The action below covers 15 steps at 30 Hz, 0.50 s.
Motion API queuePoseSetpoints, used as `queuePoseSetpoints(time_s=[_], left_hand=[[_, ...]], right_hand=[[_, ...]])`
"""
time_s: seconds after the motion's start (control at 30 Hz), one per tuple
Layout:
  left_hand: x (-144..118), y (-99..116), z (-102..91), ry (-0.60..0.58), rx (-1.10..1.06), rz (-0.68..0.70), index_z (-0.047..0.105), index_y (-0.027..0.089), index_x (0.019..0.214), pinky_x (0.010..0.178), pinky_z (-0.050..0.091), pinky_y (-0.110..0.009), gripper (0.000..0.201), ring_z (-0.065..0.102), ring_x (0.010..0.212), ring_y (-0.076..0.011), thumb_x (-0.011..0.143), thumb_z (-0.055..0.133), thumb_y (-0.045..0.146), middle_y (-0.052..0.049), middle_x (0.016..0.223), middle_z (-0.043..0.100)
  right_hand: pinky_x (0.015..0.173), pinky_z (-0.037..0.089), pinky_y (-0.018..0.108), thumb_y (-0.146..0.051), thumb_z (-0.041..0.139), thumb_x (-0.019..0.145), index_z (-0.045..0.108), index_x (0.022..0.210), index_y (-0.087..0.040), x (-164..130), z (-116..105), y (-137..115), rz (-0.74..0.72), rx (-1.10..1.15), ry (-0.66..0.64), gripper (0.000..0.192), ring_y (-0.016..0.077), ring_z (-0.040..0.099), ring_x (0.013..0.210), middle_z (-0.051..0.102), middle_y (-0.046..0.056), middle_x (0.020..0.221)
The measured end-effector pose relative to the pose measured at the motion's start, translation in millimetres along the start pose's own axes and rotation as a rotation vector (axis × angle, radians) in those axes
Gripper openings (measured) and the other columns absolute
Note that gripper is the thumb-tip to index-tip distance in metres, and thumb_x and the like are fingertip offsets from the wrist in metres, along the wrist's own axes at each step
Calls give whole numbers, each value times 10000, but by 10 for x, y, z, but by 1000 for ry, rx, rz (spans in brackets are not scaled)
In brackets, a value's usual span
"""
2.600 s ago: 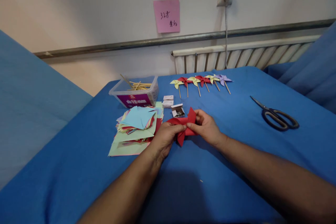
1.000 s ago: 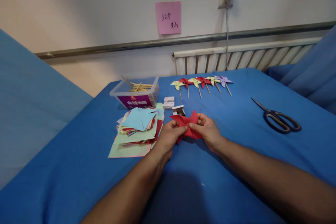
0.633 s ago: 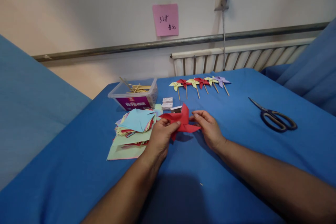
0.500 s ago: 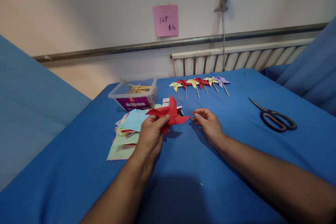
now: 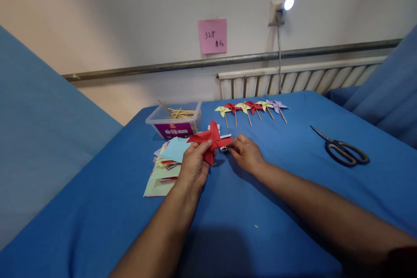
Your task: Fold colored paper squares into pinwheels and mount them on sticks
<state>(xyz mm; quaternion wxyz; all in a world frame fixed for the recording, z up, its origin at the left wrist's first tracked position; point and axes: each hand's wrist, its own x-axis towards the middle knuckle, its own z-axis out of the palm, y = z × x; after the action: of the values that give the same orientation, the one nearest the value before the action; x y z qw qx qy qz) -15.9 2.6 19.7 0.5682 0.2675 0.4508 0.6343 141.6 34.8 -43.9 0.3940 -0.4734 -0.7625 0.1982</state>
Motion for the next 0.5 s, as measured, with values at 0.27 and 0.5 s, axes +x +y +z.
queuePoseSetpoints(time_s=[0.27,0.5], left_hand=[[108,-74,-91,17,-28,-19,632,116,788,524,487,-228,270,593,521,-108,583,801,160,-8,647,680],[81,-101,-90,-2,-28,3,646,105,808,492,465,-225,275,587,501,-116,579,786,166,-26,654,688]], right_hand=[[672,418,320,-175,673,746,734,685,-222,487,94,-21,71,-219,-216,98,229,633,719,691,81,750],[715,467,308,-263,698,733,757,708,-198,688,106,-158,116,-331,-449,91,282,684,837,746,105,809]])
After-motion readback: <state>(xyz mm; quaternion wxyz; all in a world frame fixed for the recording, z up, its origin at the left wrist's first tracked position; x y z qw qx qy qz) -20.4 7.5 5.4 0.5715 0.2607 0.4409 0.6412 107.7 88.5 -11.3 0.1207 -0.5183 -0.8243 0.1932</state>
